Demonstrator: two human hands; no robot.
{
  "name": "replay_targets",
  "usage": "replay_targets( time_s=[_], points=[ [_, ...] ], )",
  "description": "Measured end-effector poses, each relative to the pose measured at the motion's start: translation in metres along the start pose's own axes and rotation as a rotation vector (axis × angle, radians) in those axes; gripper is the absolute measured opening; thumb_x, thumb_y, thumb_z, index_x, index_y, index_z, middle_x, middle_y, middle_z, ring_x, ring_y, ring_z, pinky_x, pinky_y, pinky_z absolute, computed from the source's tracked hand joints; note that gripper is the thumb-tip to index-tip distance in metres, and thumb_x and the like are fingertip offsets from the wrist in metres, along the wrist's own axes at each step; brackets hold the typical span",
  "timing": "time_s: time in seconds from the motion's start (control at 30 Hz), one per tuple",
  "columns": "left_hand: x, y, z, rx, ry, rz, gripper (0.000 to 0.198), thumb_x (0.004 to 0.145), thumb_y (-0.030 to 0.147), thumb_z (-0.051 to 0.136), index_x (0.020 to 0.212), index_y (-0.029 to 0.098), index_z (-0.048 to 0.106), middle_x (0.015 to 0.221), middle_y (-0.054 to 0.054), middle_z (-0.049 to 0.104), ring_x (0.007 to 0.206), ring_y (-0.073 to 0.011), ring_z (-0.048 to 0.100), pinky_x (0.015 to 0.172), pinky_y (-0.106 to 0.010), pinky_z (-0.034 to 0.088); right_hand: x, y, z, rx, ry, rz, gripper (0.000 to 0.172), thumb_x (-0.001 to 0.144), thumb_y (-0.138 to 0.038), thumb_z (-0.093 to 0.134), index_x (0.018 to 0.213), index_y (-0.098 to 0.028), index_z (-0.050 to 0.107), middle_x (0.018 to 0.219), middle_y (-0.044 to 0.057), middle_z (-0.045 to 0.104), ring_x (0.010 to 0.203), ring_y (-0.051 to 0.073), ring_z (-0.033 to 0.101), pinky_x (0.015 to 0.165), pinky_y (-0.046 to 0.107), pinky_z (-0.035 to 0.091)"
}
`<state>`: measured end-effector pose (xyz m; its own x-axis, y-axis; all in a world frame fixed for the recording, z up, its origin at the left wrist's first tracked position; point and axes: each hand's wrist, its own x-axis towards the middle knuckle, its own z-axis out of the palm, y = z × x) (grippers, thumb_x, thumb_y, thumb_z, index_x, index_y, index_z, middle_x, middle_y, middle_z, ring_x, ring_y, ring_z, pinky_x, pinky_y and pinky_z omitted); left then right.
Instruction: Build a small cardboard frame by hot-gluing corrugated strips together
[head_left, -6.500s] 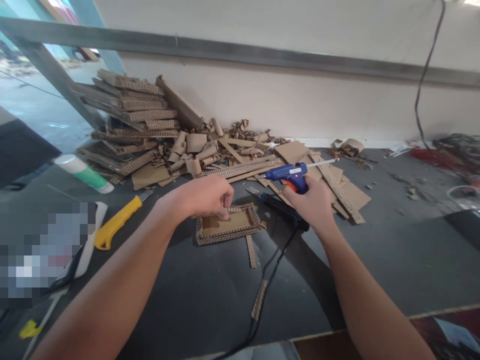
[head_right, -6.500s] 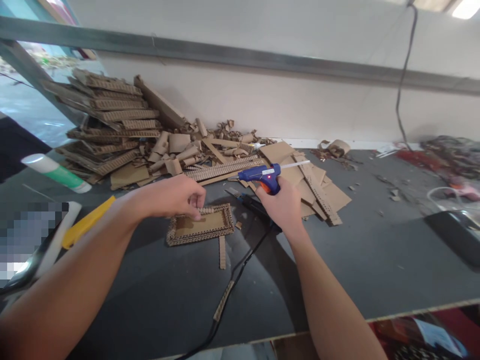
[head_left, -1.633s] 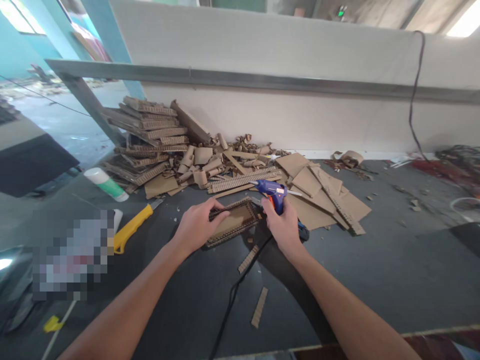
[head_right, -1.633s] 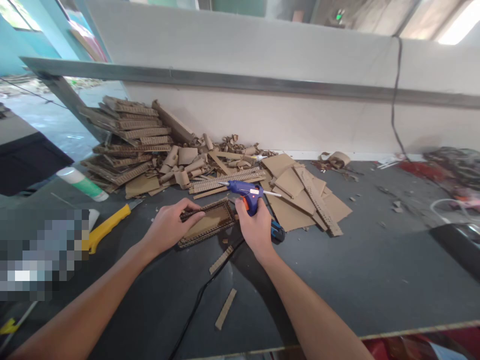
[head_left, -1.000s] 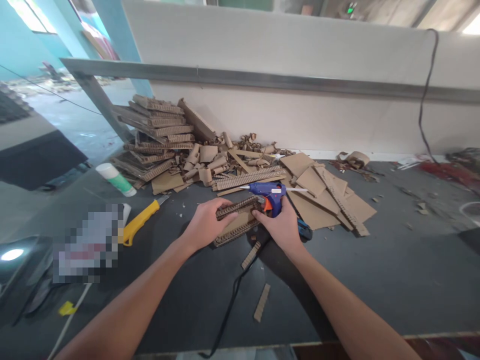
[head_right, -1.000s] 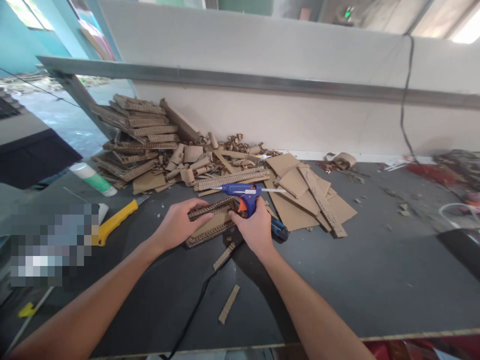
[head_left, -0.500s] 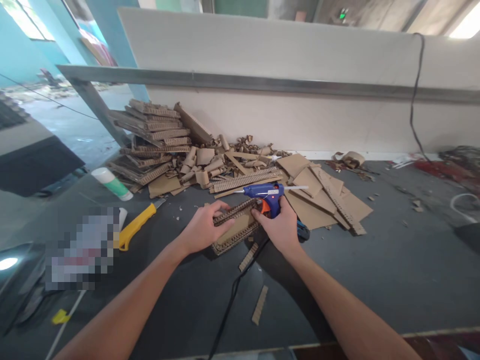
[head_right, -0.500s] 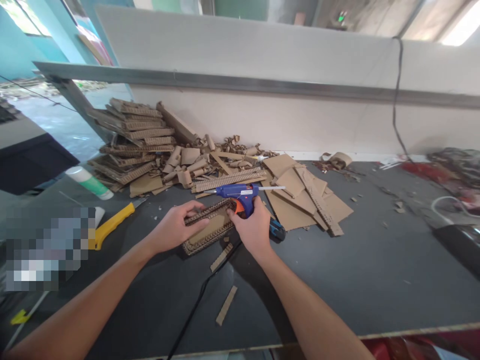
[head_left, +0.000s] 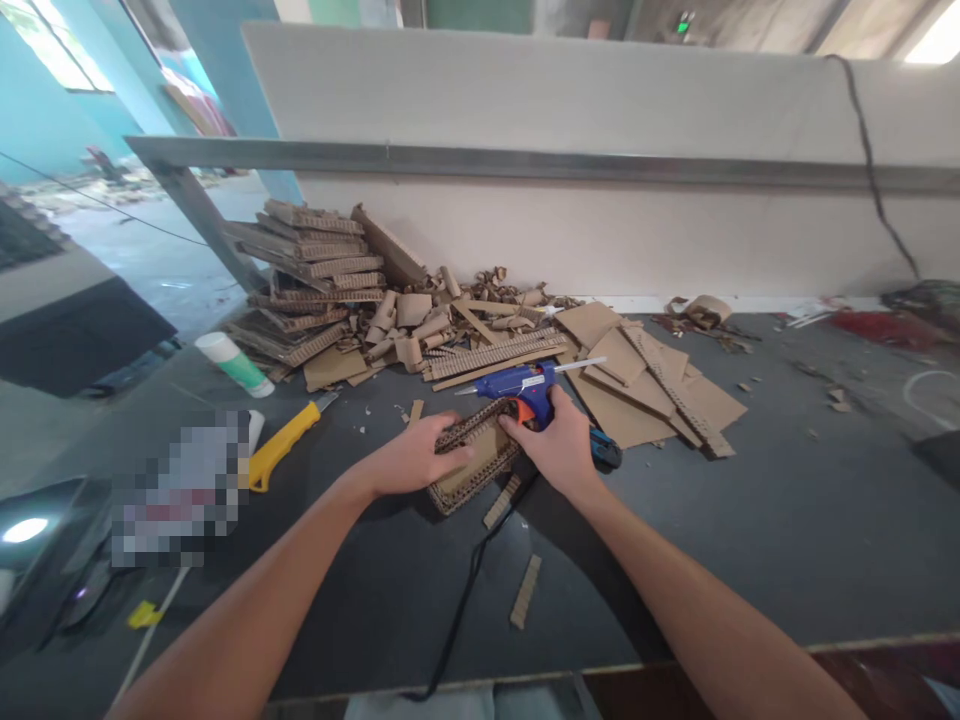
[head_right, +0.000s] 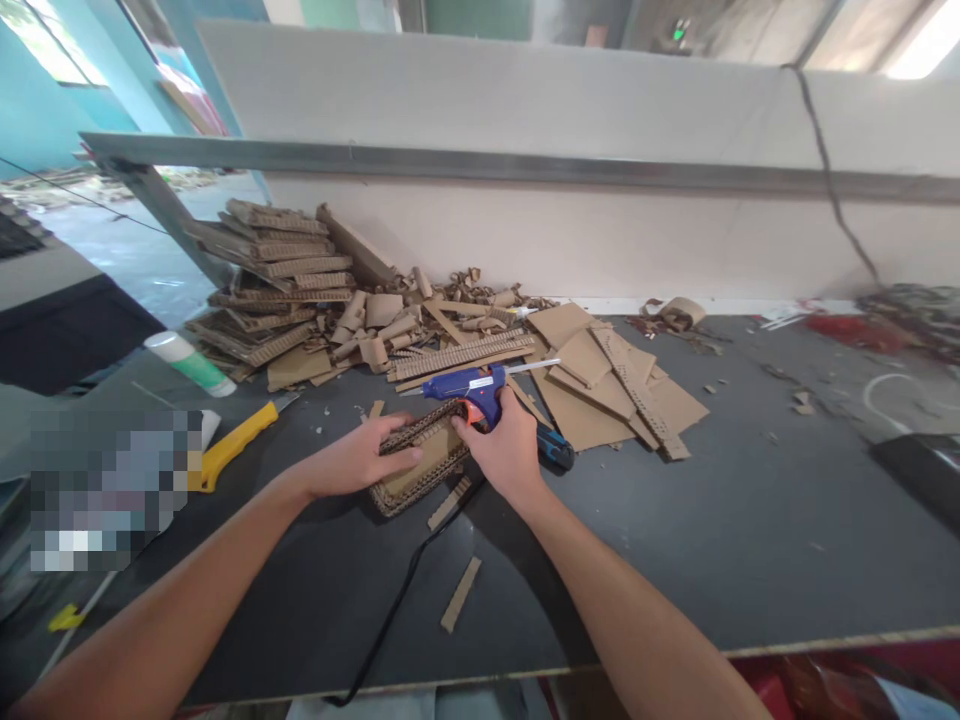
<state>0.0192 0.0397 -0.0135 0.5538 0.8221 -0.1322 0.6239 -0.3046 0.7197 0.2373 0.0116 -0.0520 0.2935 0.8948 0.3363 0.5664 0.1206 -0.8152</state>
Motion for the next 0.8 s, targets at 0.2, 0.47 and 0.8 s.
replay_targets(
  time_s=[0.2,0.47,0.8],
  points=[
    [-0.004,0.009,0.001,-0.087,-0.153,0.067,0.042,0.087,0.054,0.057,0.101,0.017,0.069,0.091,-0.005,0.071,0.083,-0.0231,0.063,0.073,-0.030,0.050,-0.003,-0.006,0.002,0.030,-0.096,-0.059,0.032,0.068,-0.044,0.073,0.078,-0.024,0.051,0.067,-0.001,0.063,0.064,0.021,0.059,0.058,0.029,0.043],
    [0.003,0.002,0.011,-0.185,-0.026,-0.003,0.047,0.089,0.056,0.053,0.106,0.014,0.066,0.099,-0.008,0.071,0.090,-0.0261,0.065,0.075,-0.033,0.052,-0.002,-0.009,-0.005,0.126,0.040,0.025,0.030,0.079,-0.049,0.066,0.091,-0.021,0.064,0.076,0.001,0.067,0.065,0.017,0.056,0.063,0.029,0.044],
    [0.003,0.004,0.016,-0.262,0.048,-0.061,0.042,0.090,0.050,0.049,0.113,0.017,0.061,0.106,-0.008,0.069,0.103,-0.0270,0.063,0.085,-0.036,0.053,0.007,0.005,0.006,0.298,0.037,0.097,0.036,0.082,-0.057,0.062,0.083,-0.021,0.060,0.066,-0.001,0.059,0.064,0.017,0.054,0.061,0.029,0.044]
  ],
)
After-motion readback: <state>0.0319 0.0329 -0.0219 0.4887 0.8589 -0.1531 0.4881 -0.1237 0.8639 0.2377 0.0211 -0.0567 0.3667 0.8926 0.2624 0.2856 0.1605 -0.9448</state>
